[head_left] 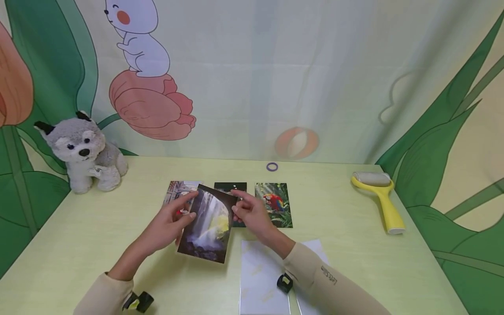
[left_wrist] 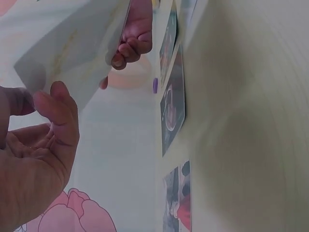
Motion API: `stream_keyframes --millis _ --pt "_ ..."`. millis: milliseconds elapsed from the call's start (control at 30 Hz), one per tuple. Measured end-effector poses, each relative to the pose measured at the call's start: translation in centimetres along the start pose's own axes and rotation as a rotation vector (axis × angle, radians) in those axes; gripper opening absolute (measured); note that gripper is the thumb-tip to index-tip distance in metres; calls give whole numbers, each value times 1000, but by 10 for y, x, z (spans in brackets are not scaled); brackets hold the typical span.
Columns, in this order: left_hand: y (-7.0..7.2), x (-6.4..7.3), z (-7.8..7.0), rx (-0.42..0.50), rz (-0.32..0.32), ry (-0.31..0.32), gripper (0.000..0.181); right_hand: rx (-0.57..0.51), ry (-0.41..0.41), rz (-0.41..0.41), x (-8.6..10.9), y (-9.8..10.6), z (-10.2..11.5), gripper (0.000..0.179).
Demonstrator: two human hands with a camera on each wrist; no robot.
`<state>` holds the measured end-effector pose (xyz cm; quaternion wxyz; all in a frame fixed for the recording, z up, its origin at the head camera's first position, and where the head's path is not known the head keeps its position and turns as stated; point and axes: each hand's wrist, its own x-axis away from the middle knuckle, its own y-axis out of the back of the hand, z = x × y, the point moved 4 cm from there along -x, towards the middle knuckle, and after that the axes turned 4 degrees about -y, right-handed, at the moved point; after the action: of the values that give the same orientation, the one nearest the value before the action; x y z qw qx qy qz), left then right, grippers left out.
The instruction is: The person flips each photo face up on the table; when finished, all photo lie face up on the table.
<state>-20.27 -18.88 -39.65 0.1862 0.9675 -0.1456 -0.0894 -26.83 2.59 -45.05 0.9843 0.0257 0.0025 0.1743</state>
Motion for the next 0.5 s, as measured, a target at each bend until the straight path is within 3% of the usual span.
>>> stream_keyframes --millis 300,500 --pt "2 -6 8 -46 38 38 56 5 -17 70 5 -4 2 48" --pt "1 -5 9 -47 14 -6 58 1 -16 95 5 -4 2 48"
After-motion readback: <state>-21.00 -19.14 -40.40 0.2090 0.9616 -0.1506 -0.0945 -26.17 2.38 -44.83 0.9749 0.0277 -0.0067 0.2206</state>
